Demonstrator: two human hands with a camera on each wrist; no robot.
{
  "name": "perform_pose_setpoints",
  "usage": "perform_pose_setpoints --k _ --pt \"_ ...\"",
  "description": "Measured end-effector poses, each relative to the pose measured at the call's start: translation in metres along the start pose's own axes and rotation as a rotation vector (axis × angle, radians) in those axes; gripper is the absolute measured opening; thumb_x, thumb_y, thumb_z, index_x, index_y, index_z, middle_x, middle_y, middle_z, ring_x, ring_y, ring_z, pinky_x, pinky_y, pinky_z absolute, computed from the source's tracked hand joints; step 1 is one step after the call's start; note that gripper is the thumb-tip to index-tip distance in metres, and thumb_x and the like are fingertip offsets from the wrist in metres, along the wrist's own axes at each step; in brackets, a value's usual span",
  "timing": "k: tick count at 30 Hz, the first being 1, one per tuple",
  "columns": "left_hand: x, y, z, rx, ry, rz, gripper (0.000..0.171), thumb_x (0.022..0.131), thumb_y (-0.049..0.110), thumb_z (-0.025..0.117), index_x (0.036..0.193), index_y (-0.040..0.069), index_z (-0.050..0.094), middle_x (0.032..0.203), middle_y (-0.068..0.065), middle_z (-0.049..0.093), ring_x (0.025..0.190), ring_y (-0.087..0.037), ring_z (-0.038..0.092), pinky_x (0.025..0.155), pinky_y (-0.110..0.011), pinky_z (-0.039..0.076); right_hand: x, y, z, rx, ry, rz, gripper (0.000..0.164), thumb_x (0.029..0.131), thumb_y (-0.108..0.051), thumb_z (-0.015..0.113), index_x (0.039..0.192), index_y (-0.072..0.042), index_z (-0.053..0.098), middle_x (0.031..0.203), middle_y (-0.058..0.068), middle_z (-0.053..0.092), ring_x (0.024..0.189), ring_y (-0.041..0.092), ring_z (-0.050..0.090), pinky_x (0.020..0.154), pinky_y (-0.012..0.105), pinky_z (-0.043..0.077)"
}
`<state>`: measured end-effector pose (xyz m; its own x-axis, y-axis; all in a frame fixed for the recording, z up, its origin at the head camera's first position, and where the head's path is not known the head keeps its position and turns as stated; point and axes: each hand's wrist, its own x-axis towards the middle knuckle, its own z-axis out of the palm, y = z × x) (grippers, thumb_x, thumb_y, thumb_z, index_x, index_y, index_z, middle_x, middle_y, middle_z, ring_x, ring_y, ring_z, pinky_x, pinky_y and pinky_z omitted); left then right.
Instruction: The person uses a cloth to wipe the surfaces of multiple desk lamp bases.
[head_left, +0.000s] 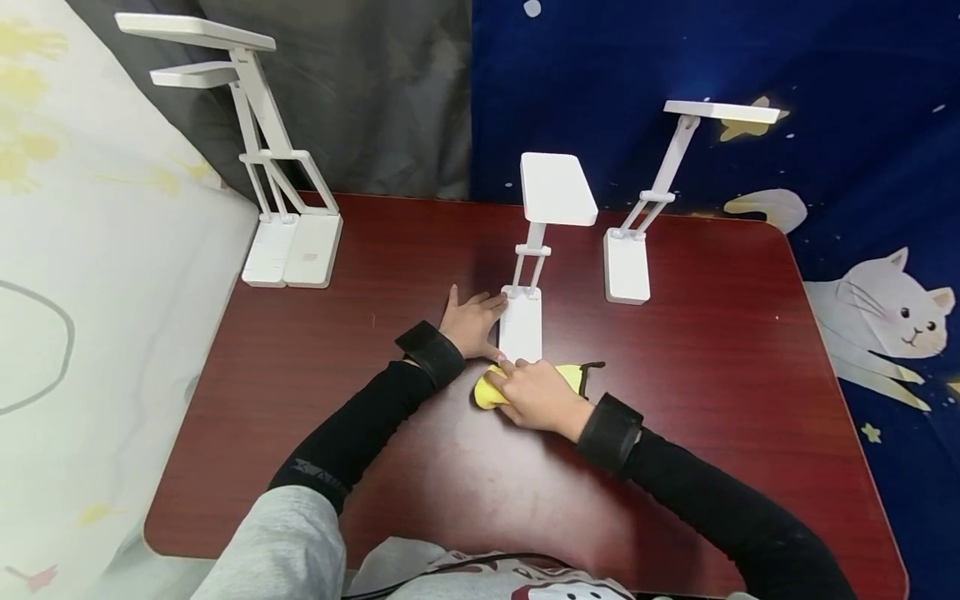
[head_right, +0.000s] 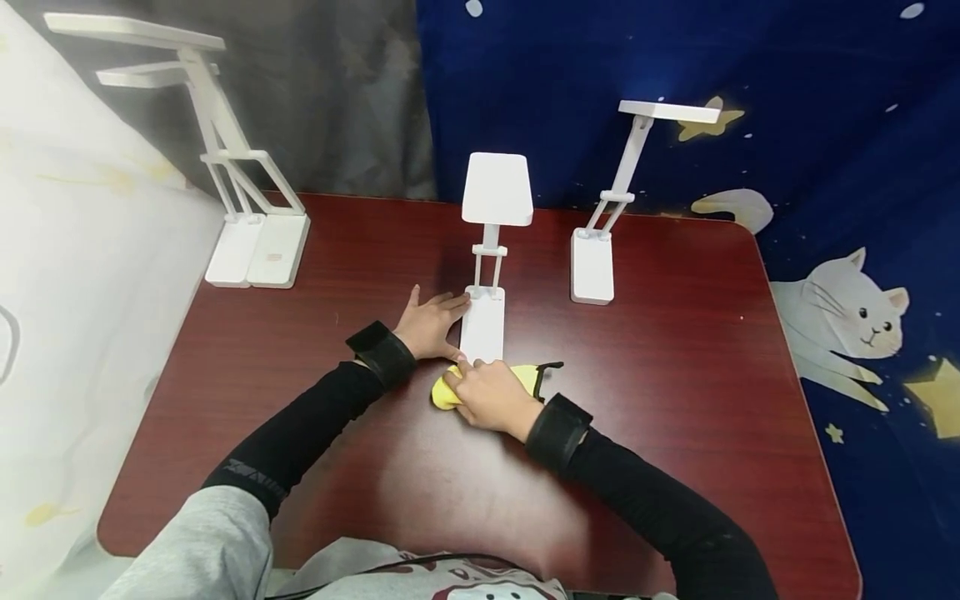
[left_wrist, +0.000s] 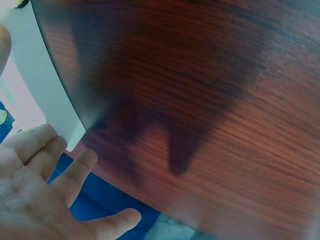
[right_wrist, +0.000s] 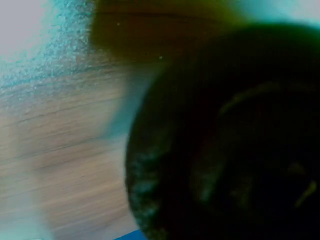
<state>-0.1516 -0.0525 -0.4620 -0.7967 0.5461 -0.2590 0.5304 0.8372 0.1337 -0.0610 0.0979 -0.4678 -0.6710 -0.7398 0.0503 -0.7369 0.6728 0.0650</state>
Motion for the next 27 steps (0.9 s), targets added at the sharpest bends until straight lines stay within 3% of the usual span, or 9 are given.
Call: perform_pose_setpoints --k 7,13,17,20,24,27 --pt "0.003 0.001 0.001 -0.001 -0.015 -0.012 0.098 0.062 0.064 0.068 0.142 0.021 0.03 0.151 0.008 0.025 0.139 -0.015 0.029 0.11 -0.062 0.012 -0.021 0.014 0.001 -0.006 0.008 0.049 0.039 0.071 -0.035 0.067 0.105 -0.017 0.059 0.08 0.003 0.061 0.064 0.02 0.059 0.047 0.036 0.047" --pt "0.004 0.0 0.004 -0.018 -0.022 -0.011 0.098 0.063 0.063 0.068 0.143 0.021 0.03 0.151 0.009 0.025 0.139 -0.015 0.028 0.11 -0.062 0.011 -0.054 0.037 -0.001 0.024 -0.027 0.147 0.042 0.072 -0.036 0.067 0.109 -0.017 0.06 0.087 0.002 0.064 0.069 0.021 0.062 0.047 0.037 0.046" --pt "0.004 -0.001 0.005 -0.029 -0.024 -0.004 0.097 0.063 0.062 0.068 0.143 0.021 0.03 0.151 0.008 0.025 0.139 -0.015 0.028 0.11 -0.063 0.01 -0.069 0.052 -0.006 0.018 -0.006 0.208 0.04 0.071 -0.033 0.068 0.107 -0.016 0.062 0.087 0.004 0.065 0.064 0.021 0.061 0.043 0.037 0.044" --pt "0.003 -0.001 0.005 -0.039 -0.027 0.0 0.097 0.064 0.062 0.068 0.143 0.021 0.03 0.151 0.007 0.025 0.139 -0.016 0.028 0.109 -0.063 0.01 -0.064 0.048 -0.012 0.036 0.01 0.172 0.042 0.069 -0.033 0.07 0.107 -0.016 0.063 0.084 0.002 0.064 0.059 0.019 0.058 0.042 0.035 0.042" --pt "0.003 -0.001 0.005 -0.031 -0.007 -0.016 0.097 0.062 0.063 0.069 0.142 0.022 0.031 0.15 0.009 0.027 0.139 -0.015 0.028 0.109 -0.062 0.011 -0.033 0.022 -0.01 0.056 0.025 0.035 0.042 0.071 -0.036 0.067 0.108 -0.017 0.06 0.086 0.002 0.063 0.061 0.018 0.058 0.044 0.033 0.044" --pt "0.003 0.001 0.006 -0.027 0.006 -0.007 0.098 0.062 0.064 0.068 0.142 0.022 0.031 0.15 0.009 0.027 0.139 -0.016 0.029 0.109 -0.063 0.012 -0.01 0.004 -0.002 0.028 0.04 -0.012 0.036 0.072 -0.037 0.065 0.101 -0.017 0.058 0.089 0.005 0.064 0.063 0.019 0.059 0.045 0.035 0.045"
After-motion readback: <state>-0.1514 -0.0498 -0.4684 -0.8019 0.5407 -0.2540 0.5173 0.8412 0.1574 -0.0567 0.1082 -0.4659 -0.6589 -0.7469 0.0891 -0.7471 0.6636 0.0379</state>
